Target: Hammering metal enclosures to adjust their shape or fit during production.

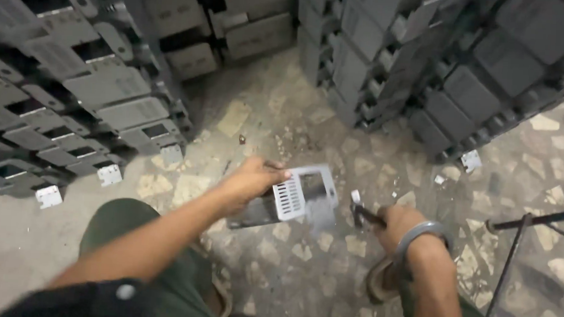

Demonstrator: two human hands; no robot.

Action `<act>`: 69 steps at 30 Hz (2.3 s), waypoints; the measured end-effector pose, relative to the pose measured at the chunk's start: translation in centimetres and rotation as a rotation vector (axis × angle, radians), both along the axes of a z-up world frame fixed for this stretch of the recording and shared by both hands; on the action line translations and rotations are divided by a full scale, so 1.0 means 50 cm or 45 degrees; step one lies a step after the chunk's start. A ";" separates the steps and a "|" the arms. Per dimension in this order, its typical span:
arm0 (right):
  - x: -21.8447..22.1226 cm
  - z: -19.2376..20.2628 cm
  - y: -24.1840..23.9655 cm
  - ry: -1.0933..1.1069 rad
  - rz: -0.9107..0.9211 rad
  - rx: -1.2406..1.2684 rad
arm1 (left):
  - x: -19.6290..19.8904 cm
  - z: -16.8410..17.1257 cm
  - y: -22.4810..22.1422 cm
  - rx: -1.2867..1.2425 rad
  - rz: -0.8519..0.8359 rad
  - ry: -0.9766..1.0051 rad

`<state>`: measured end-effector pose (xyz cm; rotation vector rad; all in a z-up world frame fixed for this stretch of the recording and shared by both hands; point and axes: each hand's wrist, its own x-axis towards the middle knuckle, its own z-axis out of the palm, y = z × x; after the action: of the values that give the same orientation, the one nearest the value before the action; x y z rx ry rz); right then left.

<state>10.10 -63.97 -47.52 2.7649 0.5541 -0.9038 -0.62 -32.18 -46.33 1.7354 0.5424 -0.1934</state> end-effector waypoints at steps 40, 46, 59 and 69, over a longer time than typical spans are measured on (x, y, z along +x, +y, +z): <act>-0.192 -0.033 0.217 0.510 -1.610 1.760 | -0.075 -0.209 -0.076 -0.538 0.811 0.010; -0.192 -0.138 0.226 0.574 -1.472 1.632 | -0.037 -0.315 -0.058 -0.212 0.710 0.062; -0.135 -0.188 0.178 0.129 -1.232 1.443 | -0.028 -0.390 -0.061 0.199 0.612 -0.007; -0.087 -0.038 0.253 -0.295 -0.689 1.300 | -0.041 -0.332 -0.064 0.148 0.616 -0.029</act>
<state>5.73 -51.32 -49.42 4.0060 0.2419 -0.3765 -2.65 -35.37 -62.91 1.6622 0.9518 0.2040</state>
